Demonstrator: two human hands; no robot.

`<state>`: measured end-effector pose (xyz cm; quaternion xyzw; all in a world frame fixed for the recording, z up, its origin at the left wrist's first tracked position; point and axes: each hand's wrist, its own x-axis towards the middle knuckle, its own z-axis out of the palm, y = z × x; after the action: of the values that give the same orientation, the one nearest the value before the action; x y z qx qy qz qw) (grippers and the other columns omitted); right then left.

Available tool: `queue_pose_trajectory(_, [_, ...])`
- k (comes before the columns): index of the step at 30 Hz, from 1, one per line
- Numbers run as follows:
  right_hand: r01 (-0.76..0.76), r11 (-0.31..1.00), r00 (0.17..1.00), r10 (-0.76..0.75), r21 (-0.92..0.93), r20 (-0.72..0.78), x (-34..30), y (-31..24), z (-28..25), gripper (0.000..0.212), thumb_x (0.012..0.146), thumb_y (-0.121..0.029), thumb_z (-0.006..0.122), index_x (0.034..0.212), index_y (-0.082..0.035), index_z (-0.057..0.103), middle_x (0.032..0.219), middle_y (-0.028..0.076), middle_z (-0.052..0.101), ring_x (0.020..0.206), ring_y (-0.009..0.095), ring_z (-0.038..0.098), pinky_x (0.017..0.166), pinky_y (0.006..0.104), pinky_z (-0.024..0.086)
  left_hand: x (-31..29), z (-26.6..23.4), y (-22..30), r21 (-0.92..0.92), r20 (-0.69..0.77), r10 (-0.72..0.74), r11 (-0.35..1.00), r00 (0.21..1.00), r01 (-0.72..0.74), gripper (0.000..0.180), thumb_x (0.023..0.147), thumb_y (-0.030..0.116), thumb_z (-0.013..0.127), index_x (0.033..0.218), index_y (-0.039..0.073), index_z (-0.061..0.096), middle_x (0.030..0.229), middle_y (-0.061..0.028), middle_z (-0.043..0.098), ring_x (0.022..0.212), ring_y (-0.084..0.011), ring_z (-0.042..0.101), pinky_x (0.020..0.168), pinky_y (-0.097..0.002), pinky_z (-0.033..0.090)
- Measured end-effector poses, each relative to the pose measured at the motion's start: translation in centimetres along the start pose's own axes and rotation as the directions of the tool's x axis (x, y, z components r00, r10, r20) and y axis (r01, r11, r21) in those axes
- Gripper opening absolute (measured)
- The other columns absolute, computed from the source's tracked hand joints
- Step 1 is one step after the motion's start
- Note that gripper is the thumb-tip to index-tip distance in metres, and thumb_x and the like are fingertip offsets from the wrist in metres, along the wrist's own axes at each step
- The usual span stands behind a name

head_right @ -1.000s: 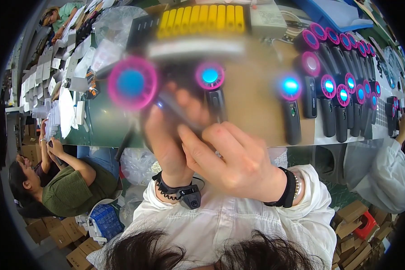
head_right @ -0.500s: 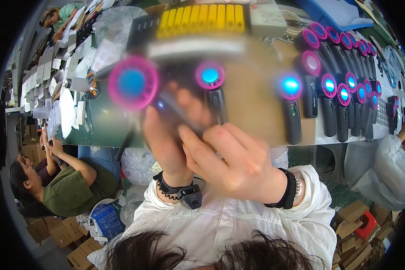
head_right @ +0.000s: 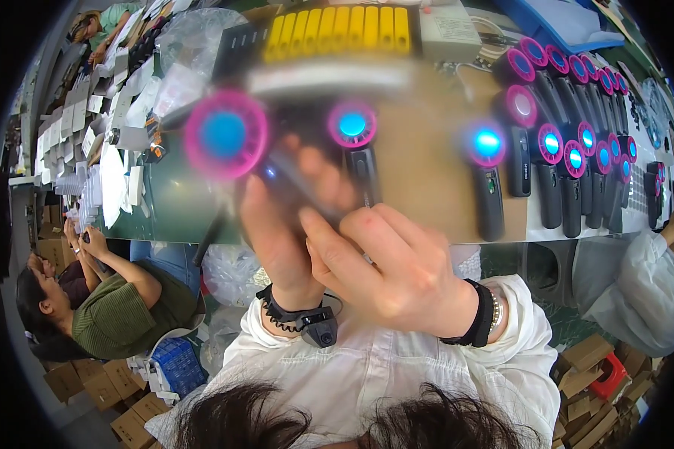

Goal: The person uses a craft knife to trim the handle of a handheld fan, peels off a protective film, and applies a sticker to the handle. They then plug a cable into the fan, press the power button to test it, and apply a different sticker to the handle.

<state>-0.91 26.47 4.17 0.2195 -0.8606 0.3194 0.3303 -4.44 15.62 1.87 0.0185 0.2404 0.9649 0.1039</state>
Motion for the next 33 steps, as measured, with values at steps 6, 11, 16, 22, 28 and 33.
queue_pose_trajectory(6, [-0.006,1.0,1.0,0.006,0.0,0.005,0.1,-0.2,0.0,0.031,0.056,0.002,0.069,0.087,-0.003,0.068,0.066,0.002,0.048,0.049,0.014,0.048,0.042,0.0244,0.041,0.0,-0.2,0.2,0.039,0.071,0.03,0.999,0.997,-0.033,0.043,0.083,0.02,0.051,0.118,0.001,0.035,0.096,-0.0093,0.047,0.081,-0.0176,0.05,0.071,-0.0298,0.044])
queue_pose_trajectory(11, [-0.011,1.0,1.0,0.011,-0.008,0.0,0.0,-0.2,0.0,0.031,0.056,0.002,0.07,0.087,-0.003,0.068,0.067,0.002,0.048,0.049,0.014,0.049,0.043,0.0243,0.042,0.1,-0.2,0.3,0.082,0.113,0.045,0.995,0.993,-0.055,0.047,0.076,0.006,0.053,0.118,0.001,0.034,0.099,-0.0094,0.046,0.084,-0.0175,0.05,0.072,-0.0297,0.044])
queue_pose_trajectory(16, [-0.029,0.999,0.999,0.03,-0.014,0.015,-0.1,-0.5,0.1,0.031,0.057,0.001,0.071,0.088,-0.002,0.068,0.067,0.003,0.049,0.05,0.014,0.05,0.044,0.0248,0.042,-0.1,-0.1,0.3,0.144,0.068,0.045,0.988,0.997,-0.054,0.047,0.076,0.004,0.054,0.119,0.001,0.034,0.099,-0.0088,0.046,0.084,-0.0167,0.05,0.072,-0.0298,0.044])
queue_pose_trajectory(22, [-0.065,0.998,0.997,0.066,-0.024,0.045,0.0,-0.8,0.1,0.032,0.059,0.0,0.072,0.091,-0.002,0.067,0.068,0.003,0.051,0.053,0.015,0.052,0.045,0.0254,0.043,0.0,0.3,0.4,0.13,0.003,0.035,0.991,0.999,-0.035,0.045,0.078,0.006,0.055,0.118,0.002,0.035,0.098,-0.0076,0.047,0.082,-0.0162,0.05,0.071,-0.0297,0.045])
queue_pose_trajectory(28, [-0.094,0.996,0.991,0.093,-0.001,0.093,0.3,-1.1,-0.3,0.035,0.059,0.0,0.072,0.094,-0.002,0.067,0.07,0.004,0.051,0.055,0.015,0.053,0.047,0.0255,0.043,0.2,0.2,0.6,0.138,-0.035,0.028,0.99,0.999,-0.023,0.044,0.079,0.008,0.056,0.117,0.001,0.035,0.095,-0.0078,0.048,0.079,-0.0164,0.051,0.07,-0.0303,0.045])
queue_pose_trajectory(33, [-0.113,0.993,0.988,0.11,0.027,0.108,0.4,-1.2,-0.5,0.037,0.059,-0.001,0.072,0.096,-0.001,0.066,0.071,0.004,0.051,0.056,0.016,0.053,0.047,0.0258,0.043,0.2,0.1,0.6,0.141,-0.033,0.03,0.99,0.999,-0.025,0.045,0.078,0.008,0.056,0.118,0.001,0.035,0.094,-0.0081,0.048,0.077,-0.0168,0.051,0.069,-0.0309,0.046])
